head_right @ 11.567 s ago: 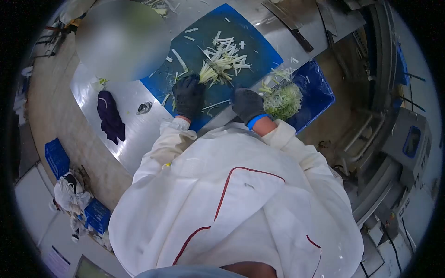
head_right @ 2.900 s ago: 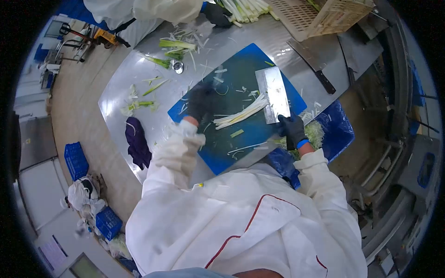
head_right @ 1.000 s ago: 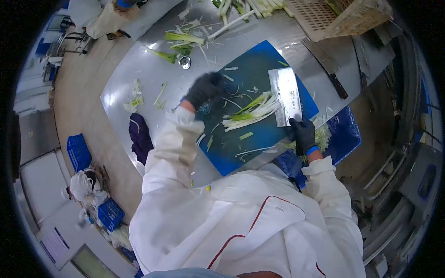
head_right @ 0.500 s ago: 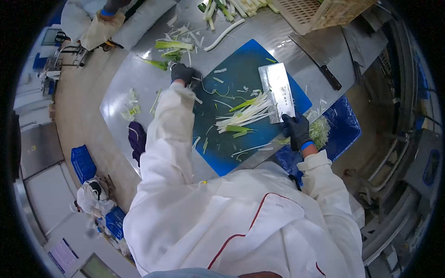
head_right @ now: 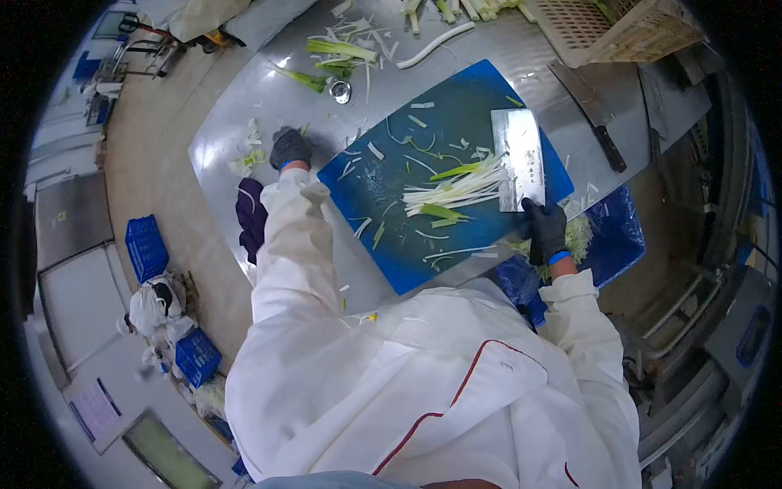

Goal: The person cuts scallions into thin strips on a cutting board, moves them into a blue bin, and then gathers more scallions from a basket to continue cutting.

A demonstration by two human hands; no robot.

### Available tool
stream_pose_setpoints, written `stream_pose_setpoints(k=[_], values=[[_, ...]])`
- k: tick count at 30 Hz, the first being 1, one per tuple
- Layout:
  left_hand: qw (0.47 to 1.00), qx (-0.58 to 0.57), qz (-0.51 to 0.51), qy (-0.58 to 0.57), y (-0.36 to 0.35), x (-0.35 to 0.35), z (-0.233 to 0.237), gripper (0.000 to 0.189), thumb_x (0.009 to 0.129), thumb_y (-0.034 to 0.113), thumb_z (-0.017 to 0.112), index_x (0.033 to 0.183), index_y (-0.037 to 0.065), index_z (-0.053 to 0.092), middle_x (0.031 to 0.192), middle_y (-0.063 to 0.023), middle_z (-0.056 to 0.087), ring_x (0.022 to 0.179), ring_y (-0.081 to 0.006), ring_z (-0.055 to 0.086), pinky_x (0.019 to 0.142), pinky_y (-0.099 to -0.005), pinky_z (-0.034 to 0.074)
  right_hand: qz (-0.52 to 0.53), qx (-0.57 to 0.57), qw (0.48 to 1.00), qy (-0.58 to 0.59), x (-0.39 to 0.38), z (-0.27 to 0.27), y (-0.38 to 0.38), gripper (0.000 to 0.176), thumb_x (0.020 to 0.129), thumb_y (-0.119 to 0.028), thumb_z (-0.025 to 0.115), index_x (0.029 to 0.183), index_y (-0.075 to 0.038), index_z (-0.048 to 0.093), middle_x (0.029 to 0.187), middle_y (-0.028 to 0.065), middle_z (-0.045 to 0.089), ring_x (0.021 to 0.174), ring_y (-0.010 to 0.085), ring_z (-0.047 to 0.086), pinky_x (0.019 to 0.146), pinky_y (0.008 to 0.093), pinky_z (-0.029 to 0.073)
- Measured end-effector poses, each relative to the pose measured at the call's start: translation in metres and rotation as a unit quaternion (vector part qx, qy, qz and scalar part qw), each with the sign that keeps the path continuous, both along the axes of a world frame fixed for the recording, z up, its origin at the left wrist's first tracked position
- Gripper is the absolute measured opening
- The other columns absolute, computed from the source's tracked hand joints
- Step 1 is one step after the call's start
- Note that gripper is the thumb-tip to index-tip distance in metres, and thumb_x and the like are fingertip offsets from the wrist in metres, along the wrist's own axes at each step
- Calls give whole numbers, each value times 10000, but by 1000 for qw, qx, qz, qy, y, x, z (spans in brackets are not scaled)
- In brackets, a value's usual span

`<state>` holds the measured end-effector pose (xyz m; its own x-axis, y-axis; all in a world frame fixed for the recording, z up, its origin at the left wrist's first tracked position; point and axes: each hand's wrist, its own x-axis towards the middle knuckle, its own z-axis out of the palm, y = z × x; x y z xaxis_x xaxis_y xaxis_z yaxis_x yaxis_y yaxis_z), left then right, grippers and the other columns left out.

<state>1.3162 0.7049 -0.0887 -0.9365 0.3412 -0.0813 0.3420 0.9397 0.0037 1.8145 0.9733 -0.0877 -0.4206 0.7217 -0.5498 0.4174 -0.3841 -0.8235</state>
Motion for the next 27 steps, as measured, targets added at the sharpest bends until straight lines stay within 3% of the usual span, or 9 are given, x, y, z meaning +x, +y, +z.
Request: stream_pose_setpoints(k=[5,9,11,14,17,18,22,24,27], values=[[999,3,-18,-39,-11,-26,-4,284,767,282,682,958,82,746,942,-205,716,901,-402,686,832,-471,545,-15,21,1000,-11,-2,5,-5,233,880,-147,727,1053,0,676,718,84,684,460,152,590,410,314,458],[970,196,-85,-115,74,-20,9,287,765,309,658,823,42,745,891,-243,694,904,-429,664,835,-463,535,-15,14,1000,-19,-7,15,-8,258,874,-174,737,1057,-2,676,719,77,681,488,143,597,430,313,464],[952,224,-126,-165,121,-2,15,329,785,347,660,897,51,748,955,-227,706,934,-411,674,842,-469,536,-22,-16,1000,-1,-4,15,-6,273,873,-186,741,1063,-2,673,723,75,681,501,139,596,447,311,468],[991,1,-130,-24,175,17,0,364,848,380,638,1072,107,727,1124,-162,703,1039,-344,675,869,-466,545,0,56,998,-22,-4,8,-5,285,873,-189,739,1073,1,669,734,70,682,519,133,588,465,305,463],[989,87,-103,-62,192,23,-15,310,874,329,607,1055,108,728,1111,-168,704,1044,-338,675,875,-463,547,-15,-15,1000,-19,0,8,-4,297,873,-185,738,1094,-2,664,733,68,682,530,132,590,463,298,455],[984,105,-115,-85,190,21,-19,382,865,372,589,1028,46,705,1102,-226,685,1067,-400,646,920,-480,512,-13,-6,999,-31,3,7,-7,294,873,-183,738,1092,-1,663,733,67,682,536,132,595,462,298,453],[976,14,-182,-116,159,38,-5,360,863,362,608,1058,78,712,1106,-218,688,1096,-389,642,931,-479,516,-7,13,1000,-25,-8,18,-7,280,876,-172,733,1083,2,661,738,70,689,556,134,615,466,295,454],[973,-32,-157,-163,128,50,26,443,813,442,647,1060,82,722,1147,-210,678,1112,-373,637,941,-470,509,-1,19,1000,-25,-9,28,-8,278,878,-167,730,1086,4,661,743,75,696,565,134,622,475,291,456],[995,13,-67,-77,49,24,15,446,779,440,640,983,54,733,1056,-224,695,1033,-392,653,895,-480,516,13,45,998,-38,-7,23,-6,288,880,-166,730,1103,4,665,750,80,704,580,127,629,491,282,458]])
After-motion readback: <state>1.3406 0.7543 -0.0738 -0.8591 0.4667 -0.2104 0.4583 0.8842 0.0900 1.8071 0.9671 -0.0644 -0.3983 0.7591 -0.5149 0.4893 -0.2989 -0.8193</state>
